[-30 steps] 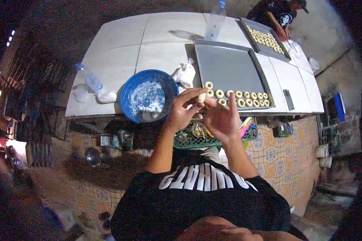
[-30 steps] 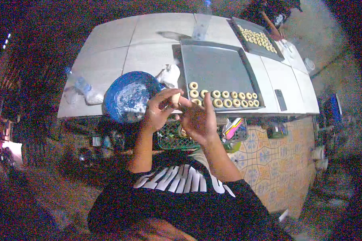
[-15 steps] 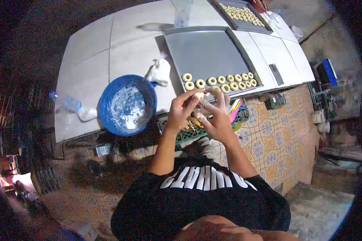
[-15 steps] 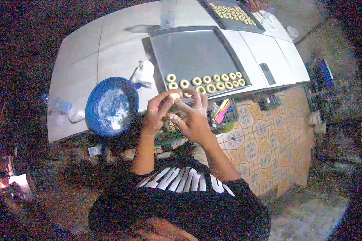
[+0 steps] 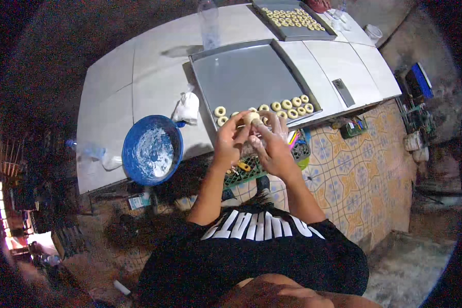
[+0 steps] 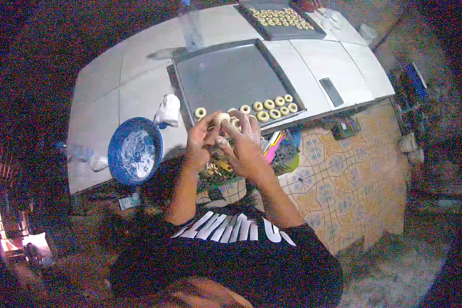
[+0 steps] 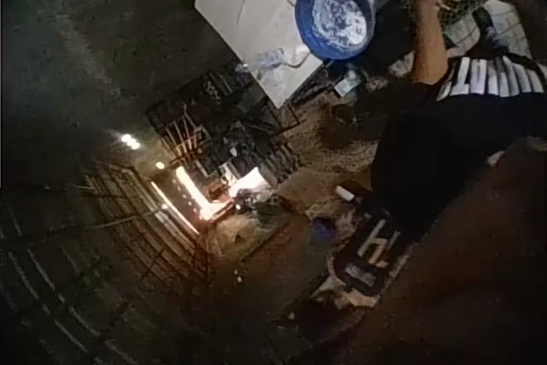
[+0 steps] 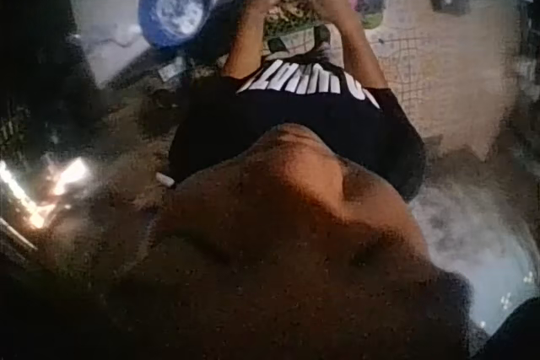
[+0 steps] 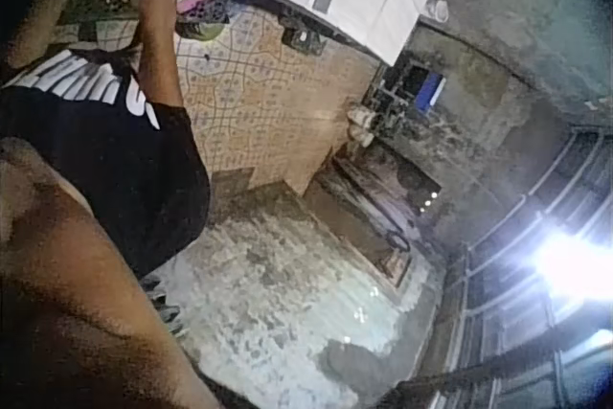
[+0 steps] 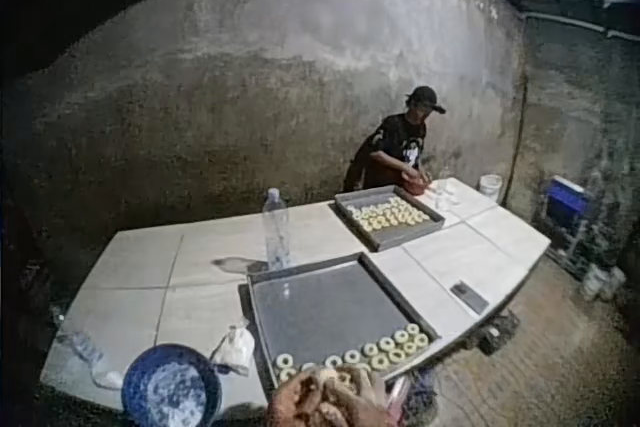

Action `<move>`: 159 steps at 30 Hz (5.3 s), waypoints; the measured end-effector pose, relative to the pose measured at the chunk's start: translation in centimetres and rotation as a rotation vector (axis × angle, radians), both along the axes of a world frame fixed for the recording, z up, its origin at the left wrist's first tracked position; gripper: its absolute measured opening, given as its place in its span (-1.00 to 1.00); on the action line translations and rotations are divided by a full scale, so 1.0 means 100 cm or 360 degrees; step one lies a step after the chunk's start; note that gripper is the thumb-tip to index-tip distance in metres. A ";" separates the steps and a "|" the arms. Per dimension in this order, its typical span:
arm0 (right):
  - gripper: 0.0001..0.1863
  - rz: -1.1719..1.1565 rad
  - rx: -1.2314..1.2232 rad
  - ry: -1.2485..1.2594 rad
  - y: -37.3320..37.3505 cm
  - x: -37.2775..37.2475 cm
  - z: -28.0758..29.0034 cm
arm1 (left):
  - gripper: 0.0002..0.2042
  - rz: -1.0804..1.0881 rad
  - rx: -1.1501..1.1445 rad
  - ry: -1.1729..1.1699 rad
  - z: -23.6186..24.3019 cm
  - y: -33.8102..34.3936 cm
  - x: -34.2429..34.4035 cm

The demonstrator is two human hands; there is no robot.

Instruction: The person coats their hands with flour from a bowl, shapes a piece of dough into a ring by hand, and places it onto a metal tray.

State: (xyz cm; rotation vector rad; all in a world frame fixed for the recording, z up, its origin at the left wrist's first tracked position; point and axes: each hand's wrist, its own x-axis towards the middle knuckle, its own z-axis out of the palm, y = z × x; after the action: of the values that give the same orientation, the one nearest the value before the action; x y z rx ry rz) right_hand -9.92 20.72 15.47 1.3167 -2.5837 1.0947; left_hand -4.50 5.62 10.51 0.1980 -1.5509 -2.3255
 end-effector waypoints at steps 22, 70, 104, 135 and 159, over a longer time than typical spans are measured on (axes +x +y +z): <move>-0.71 0.0345 -0.0748 -0.1324 0.019 -0.089 -0.058 | -0.76 0.0284 0.0280 -0.0377 0.010 0.050 -0.020; -0.62 0.0121 -0.0815 -0.0072 0.070 -0.161 -0.032 | -0.55 -0.0069 0.0220 0.0038 0.004 0.098 -0.093; -0.69 0.0374 -0.1091 -0.1584 0.046 -0.177 -0.052 | -0.76 0.0749 -0.1099 -0.0108 -0.002 0.084 -0.111; -0.66 0.0484 -0.1017 -0.1199 0.040 -0.176 -0.031 | -0.66 0.0246 -0.0186 0.0148 0.027 0.061 -0.121; -0.62 0.0390 -0.1084 -0.1898 0.031 -0.189 -0.067 | -0.73 0.0687 -0.1674 -0.0025 0.006 0.060 -0.125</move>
State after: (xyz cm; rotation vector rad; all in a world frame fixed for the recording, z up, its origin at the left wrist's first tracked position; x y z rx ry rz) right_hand -28.79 23.85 8.77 0.9007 -2.0208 3.1542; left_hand -16.99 11.60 11.10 0.2398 -2.2229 -0.9953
